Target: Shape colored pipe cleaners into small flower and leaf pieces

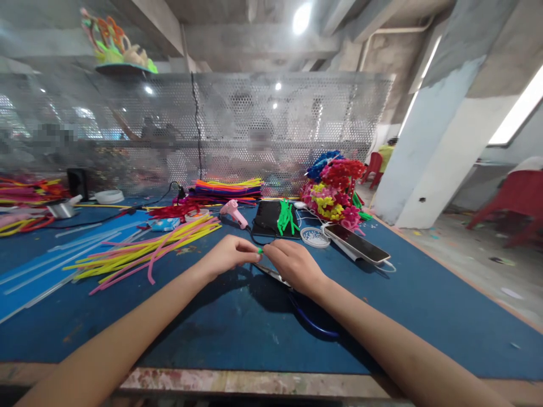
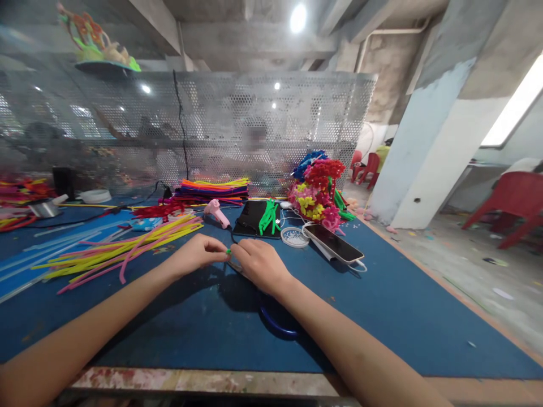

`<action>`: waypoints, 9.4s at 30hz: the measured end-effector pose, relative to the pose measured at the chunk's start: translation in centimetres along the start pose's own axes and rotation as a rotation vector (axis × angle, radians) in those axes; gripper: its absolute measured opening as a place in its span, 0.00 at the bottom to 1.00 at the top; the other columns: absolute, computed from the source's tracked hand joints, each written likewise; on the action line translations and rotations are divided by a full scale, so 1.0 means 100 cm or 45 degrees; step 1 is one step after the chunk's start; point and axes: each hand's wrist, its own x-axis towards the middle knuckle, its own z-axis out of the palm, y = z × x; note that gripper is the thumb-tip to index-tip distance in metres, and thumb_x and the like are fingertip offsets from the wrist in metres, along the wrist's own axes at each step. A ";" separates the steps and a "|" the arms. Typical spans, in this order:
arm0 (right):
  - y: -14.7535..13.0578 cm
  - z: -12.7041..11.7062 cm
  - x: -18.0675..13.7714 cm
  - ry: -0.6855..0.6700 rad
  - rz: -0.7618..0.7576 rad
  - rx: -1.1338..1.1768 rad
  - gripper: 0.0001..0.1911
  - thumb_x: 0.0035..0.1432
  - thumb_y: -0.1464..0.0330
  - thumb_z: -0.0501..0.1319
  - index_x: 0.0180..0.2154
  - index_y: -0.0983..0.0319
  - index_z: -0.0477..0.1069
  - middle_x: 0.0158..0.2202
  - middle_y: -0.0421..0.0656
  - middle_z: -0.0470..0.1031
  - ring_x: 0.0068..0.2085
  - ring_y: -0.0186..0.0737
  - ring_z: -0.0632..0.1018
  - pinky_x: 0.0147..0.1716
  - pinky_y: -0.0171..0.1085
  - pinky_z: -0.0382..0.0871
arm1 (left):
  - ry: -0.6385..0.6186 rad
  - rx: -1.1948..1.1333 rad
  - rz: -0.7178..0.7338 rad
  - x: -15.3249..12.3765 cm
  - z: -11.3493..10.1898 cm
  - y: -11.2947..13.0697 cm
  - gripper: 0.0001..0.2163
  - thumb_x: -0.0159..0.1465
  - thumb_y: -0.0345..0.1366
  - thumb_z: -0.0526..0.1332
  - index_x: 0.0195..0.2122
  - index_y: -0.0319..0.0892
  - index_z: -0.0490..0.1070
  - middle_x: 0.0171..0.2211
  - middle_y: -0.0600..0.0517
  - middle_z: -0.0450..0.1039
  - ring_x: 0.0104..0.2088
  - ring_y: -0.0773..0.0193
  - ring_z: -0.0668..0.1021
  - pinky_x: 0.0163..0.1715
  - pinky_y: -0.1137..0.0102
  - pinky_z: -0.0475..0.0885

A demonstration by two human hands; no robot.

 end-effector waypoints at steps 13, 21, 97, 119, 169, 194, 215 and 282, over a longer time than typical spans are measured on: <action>0.001 0.002 0.000 -0.077 0.129 0.087 0.11 0.62 0.71 0.47 0.34 0.64 0.67 0.27 0.43 0.67 0.29 0.34 0.67 0.29 0.31 0.57 | -0.063 -0.629 -0.149 0.002 -0.006 0.001 0.16 0.50 0.48 0.62 0.28 0.37 0.70 0.15 0.58 0.57 0.15 0.77 0.57 0.14 0.79 0.43; 0.001 0.004 -0.001 -0.067 0.112 0.070 0.12 0.62 0.70 0.47 0.33 0.64 0.67 0.26 0.43 0.67 0.29 0.34 0.66 0.29 0.31 0.57 | 0.042 -0.028 0.138 0.005 -0.005 -0.003 0.13 0.44 0.39 0.67 0.28 0.37 0.69 0.20 0.57 0.66 0.19 0.73 0.65 0.20 0.76 0.57; 0.005 0.000 -0.002 -0.012 0.188 0.134 0.12 0.62 0.70 0.46 0.33 0.64 0.68 0.27 0.43 0.68 0.29 0.33 0.67 0.29 0.31 0.57 | -0.244 -0.868 -0.262 0.007 -0.019 -0.010 0.13 0.47 0.34 0.68 0.34 0.35 0.74 0.31 0.45 0.74 0.24 0.74 0.67 0.16 0.80 0.54; 0.004 0.002 0.001 -0.081 0.032 0.014 0.14 0.62 0.70 0.46 0.29 0.63 0.67 0.24 0.42 0.67 0.26 0.34 0.65 0.27 0.34 0.53 | 0.063 0.978 0.710 -0.005 -0.001 0.002 0.12 0.62 0.34 0.51 0.43 0.42 0.71 0.38 0.48 0.76 0.41 0.59 0.74 0.46 0.59 0.63; 0.006 0.013 0.004 0.362 1.202 1.298 0.08 0.49 0.64 0.59 0.28 0.60 0.61 0.22 0.36 0.66 0.25 0.33 0.70 0.24 0.33 0.61 | 0.201 -0.595 0.063 0.001 0.035 -0.007 0.16 0.50 0.46 0.64 0.37 0.42 0.72 0.39 0.47 0.73 0.44 0.58 0.73 0.42 0.66 0.67; -0.011 0.008 0.013 0.415 1.489 1.966 0.15 0.41 0.58 0.65 0.29 0.63 0.71 0.34 0.43 0.72 0.37 0.36 0.71 0.33 0.33 0.66 | 0.374 -0.627 0.222 0.002 0.044 -0.014 0.13 0.47 0.37 0.67 0.28 0.41 0.63 0.21 0.56 0.71 0.26 0.65 0.76 0.31 0.71 0.68; 0.003 0.016 0.006 0.450 1.923 1.887 0.10 0.47 0.60 0.59 0.26 0.61 0.68 0.28 0.41 0.70 0.23 0.30 0.67 0.21 0.32 0.61 | 0.575 -0.931 0.073 0.004 0.034 -0.010 0.26 0.39 0.34 0.71 0.36 0.42 0.58 0.17 0.63 0.66 0.17 0.75 0.68 0.17 0.79 0.57; 0.028 -0.002 -0.003 0.078 0.279 0.673 0.05 0.51 0.73 0.58 0.32 0.62 0.71 0.42 0.45 0.64 0.26 0.27 0.65 0.26 0.31 0.63 | -0.058 -0.345 0.049 0.008 0.012 -0.017 0.14 0.57 0.45 0.53 0.22 0.40 0.61 0.14 0.61 0.43 0.14 0.75 0.48 0.15 0.76 0.43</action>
